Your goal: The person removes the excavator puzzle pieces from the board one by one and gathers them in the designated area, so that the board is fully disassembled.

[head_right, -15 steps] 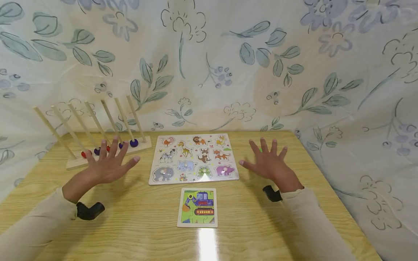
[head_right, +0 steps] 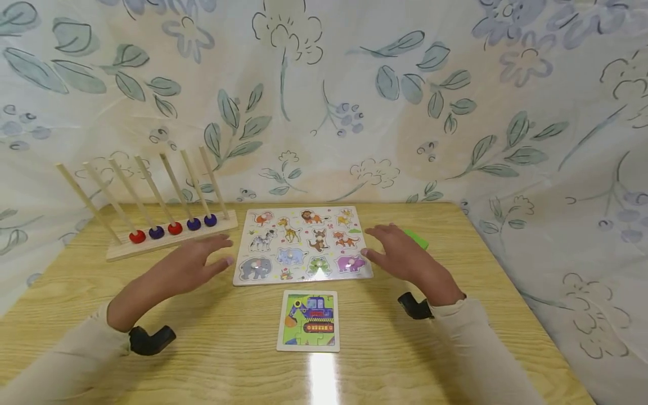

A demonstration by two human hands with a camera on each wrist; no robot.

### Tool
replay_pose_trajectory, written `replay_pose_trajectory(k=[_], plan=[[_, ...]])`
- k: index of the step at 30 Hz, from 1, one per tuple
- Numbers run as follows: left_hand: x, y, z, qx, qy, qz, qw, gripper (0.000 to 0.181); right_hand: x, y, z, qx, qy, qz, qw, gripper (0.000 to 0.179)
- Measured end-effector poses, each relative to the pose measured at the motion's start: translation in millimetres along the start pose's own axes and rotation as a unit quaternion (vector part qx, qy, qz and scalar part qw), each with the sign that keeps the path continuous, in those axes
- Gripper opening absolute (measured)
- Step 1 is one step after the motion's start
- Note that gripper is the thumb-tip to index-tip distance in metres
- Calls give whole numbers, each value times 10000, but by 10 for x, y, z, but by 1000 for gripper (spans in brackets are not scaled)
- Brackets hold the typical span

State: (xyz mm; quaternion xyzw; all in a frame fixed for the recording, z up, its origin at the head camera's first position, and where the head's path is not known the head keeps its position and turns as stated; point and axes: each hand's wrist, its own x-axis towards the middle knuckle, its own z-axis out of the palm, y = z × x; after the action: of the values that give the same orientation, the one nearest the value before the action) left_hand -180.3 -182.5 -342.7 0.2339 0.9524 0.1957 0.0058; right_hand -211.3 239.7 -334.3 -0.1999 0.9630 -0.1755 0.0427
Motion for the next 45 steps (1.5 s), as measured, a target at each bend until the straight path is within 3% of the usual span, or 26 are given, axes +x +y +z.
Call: replay_pose_trajectory(k=[6,12,16,20,26,38,45], plan=[[12,199,89,-322,81,947,9950,36,49,-160,100,-10,71,-364,9993,48],[-1,341,206,-484,-114,1568,9864,32,73,-276,200,99,-127,-494,9987,43],[-21,397,244,-718,-270,1688,9827,30,111,-271,278,662,-327,-830,9938,35],[-37,424,268,-1203,-357,1620,9788,28,150,-263,354,1339,-583,-1074,9834,30],[-48,522,320,-1622,-1017,1568,9689,31,180,-287,439,1702,-951,-1366,9712,25],[-38,722,551,-1949,-1917,2220,9359,36,240,-521,605,2137,-1326,-1705,9527,19],[9,831,615,-1795,-2610,2584,9126,41,283,-563,695,2303,-1443,-1894,9435,19]])
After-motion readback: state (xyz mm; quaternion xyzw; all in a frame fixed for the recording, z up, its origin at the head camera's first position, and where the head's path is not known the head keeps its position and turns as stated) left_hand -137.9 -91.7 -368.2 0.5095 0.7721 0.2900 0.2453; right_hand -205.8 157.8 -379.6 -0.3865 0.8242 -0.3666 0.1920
